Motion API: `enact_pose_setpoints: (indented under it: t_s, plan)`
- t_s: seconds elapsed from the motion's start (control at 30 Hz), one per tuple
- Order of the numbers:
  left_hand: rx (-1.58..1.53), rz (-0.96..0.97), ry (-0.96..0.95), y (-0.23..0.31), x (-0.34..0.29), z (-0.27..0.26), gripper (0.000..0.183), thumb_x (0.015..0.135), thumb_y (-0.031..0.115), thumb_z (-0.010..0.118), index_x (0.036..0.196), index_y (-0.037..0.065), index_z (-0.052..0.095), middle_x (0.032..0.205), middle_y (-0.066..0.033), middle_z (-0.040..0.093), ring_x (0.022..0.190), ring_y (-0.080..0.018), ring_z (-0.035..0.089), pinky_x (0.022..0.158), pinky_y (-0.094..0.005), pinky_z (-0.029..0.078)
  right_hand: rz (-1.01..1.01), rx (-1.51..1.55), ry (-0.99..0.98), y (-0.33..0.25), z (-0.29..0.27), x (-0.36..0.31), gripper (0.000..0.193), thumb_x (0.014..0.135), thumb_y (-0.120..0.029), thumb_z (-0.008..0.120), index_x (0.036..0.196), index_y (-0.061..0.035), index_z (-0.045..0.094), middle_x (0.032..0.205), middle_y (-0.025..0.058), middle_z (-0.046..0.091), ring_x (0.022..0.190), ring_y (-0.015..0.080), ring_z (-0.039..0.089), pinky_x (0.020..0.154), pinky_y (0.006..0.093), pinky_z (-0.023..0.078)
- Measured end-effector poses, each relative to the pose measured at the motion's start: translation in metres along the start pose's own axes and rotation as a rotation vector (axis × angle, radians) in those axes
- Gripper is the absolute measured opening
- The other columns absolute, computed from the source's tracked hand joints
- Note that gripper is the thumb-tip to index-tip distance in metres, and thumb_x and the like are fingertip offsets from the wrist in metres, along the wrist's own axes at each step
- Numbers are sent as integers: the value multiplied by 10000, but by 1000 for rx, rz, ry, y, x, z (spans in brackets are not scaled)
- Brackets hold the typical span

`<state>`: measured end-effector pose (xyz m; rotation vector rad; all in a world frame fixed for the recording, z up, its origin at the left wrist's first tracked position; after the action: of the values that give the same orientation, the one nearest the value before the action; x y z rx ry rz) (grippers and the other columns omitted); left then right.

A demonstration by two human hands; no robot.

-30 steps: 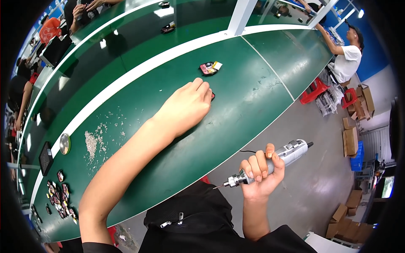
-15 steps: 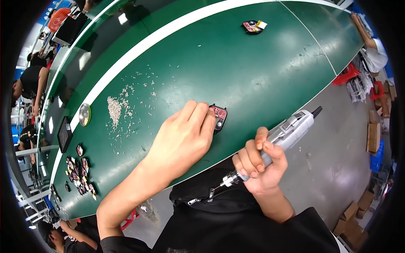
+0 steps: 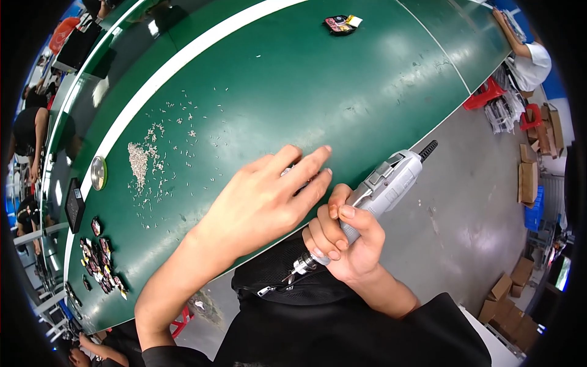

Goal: Using an electric screwdriver to assemble components on small electronic boards at a factory line.

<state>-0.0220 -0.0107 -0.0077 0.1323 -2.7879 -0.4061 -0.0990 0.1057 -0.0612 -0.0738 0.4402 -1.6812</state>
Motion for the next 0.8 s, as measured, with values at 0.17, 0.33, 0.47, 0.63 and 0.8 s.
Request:
enact_pose_setpoints:
  t_s: [0.17,0.33,0.47,0.63,0.8]
  plan:
    - [0,54,23,3,-6,6,353,659,56,655,993,-54,632,1076,-133,626,854,-250,607,649,-322,542,10,13,-4,3,-1,0,71,921,-151,464,909,-83,478,514,7,389,423,129,386,496,294,365]
    - [130,-32,128,9,-22,6,336,637,-10,671,955,-107,626,992,-187,636,796,-273,624,606,-327,541,26,36,21,6,-1,-1,65,919,-141,471,914,-77,481,517,10,390,430,130,400,487,296,365]
    - [159,-55,138,24,-35,9,312,651,-18,664,943,-119,623,981,-206,639,779,-281,628,589,-330,538,2,-23,54,8,0,-1,66,918,-126,469,917,-61,478,523,16,404,438,136,416,479,296,373]
    - [263,-135,120,37,-40,10,288,667,-39,646,936,-136,613,992,-233,635,799,-299,634,576,-331,538,6,-30,66,9,-1,-1,67,915,-118,464,914,-52,471,525,26,415,441,141,425,468,295,379]
    - [298,-187,43,42,-40,9,280,676,-45,639,936,-145,608,1011,-256,623,838,-317,631,618,-342,547,40,-70,43,5,0,1,66,904,-110,459,906,-44,459,515,30,409,406,137,399,454,292,369]
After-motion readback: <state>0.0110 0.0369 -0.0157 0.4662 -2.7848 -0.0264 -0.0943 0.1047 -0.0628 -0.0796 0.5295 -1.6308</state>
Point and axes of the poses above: each hand's wrist, its own x-axis towards the middle knuckle, its own z-axis out of the palm, y = z × x, the point moved 3 cm from there along x, towards the middle knuckle
